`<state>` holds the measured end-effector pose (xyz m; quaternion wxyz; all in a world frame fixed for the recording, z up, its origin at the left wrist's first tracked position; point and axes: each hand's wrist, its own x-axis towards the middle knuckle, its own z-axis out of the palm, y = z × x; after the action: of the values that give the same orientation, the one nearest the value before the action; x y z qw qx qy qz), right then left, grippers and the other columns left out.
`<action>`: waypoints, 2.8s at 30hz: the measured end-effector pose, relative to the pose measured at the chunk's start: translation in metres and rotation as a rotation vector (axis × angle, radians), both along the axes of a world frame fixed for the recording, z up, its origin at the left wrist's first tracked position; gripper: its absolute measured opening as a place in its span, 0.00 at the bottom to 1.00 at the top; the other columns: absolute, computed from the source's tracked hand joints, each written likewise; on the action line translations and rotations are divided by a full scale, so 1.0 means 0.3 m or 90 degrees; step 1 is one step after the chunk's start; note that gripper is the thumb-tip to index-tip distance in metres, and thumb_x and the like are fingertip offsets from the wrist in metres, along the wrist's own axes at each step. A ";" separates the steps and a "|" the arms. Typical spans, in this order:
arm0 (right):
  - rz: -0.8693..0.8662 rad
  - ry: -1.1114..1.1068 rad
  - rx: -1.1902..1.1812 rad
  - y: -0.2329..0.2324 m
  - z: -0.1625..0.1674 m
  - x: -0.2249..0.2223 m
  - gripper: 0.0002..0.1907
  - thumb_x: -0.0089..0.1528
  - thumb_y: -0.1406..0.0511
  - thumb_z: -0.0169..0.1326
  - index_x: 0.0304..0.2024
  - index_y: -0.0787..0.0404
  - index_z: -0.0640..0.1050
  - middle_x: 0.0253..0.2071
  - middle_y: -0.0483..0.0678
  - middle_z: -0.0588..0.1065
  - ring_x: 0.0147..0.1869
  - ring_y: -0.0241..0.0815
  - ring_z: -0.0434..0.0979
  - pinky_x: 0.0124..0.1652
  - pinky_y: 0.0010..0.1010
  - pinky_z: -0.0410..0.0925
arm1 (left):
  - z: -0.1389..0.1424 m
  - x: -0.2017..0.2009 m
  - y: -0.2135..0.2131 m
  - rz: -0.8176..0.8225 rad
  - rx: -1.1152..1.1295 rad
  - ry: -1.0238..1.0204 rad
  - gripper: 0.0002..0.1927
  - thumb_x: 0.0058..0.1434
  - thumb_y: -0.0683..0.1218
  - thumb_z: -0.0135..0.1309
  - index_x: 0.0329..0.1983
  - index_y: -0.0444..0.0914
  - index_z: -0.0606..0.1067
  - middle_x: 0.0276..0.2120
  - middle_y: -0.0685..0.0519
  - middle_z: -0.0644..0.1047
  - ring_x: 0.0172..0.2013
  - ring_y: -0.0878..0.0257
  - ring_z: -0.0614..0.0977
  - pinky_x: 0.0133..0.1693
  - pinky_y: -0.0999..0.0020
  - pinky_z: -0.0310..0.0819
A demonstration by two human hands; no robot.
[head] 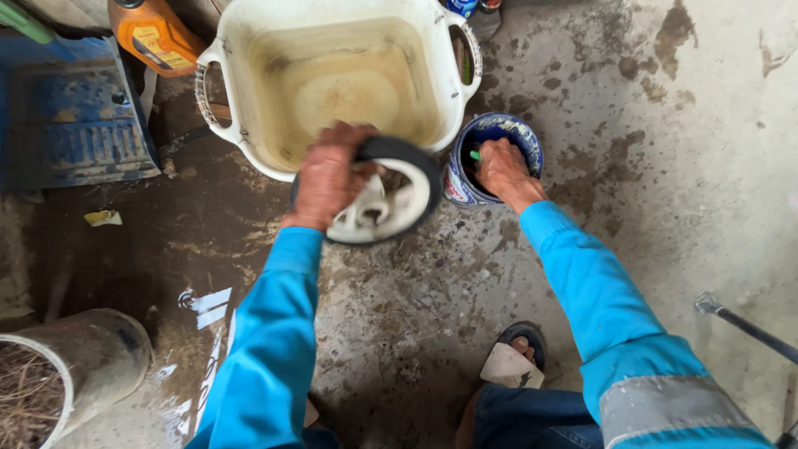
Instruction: The person kneels on the floor and scrubs a small motorcycle wheel with a green brush, dipping the brush in a blue container, then wipes the tire and rim with a sponge over a white basin of water.
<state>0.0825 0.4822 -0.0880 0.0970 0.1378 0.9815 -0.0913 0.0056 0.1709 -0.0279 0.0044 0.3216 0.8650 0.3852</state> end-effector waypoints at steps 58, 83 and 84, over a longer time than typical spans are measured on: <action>0.425 -0.033 -0.282 -0.328 0.324 0.072 0.13 0.58 0.72 0.54 0.45 0.65 0.82 0.43 0.56 0.80 0.40 0.56 0.82 0.42 0.42 0.75 | -0.138 -0.032 -0.077 0.065 -0.005 -0.113 0.35 0.51 0.70 0.67 0.39 0.35 0.75 0.37 0.44 0.77 0.46 0.44 0.76 0.47 0.50 0.71; 0.345 -0.032 -0.298 -0.339 0.358 0.032 0.13 0.57 0.72 0.57 0.44 0.65 0.83 0.39 0.61 0.80 0.38 0.55 0.83 0.41 0.40 0.74 | -0.142 -0.026 -0.076 0.067 -0.029 -0.121 0.34 0.53 0.70 0.66 0.39 0.36 0.76 0.40 0.44 0.78 0.48 0.44 0.76 0.48 0.50 0.71; 0.367 0.004 -0.310 -0.337 0.357 0.032 0.13 0.57 0.72 0.57 0.44 0.66 0.82 0.39 0.61 0.80 0.37 0.56 0.82 0.42 0.40 0.74 | -0.142 -0.028 -0.075 0.065 -0.037 -0.132 0.34 0.52 0.70 0.66 0.39 0.35 0.75 0.40 0.44 0.78 0.48 0.44 0.76 0.48 0.50 0.71</action>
<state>0.0922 0.3811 0.0191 0.1455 -0.1715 0.9298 -0.2915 -0.0026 0.1485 -0.0704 0.0837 0.2357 0.8858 0.3909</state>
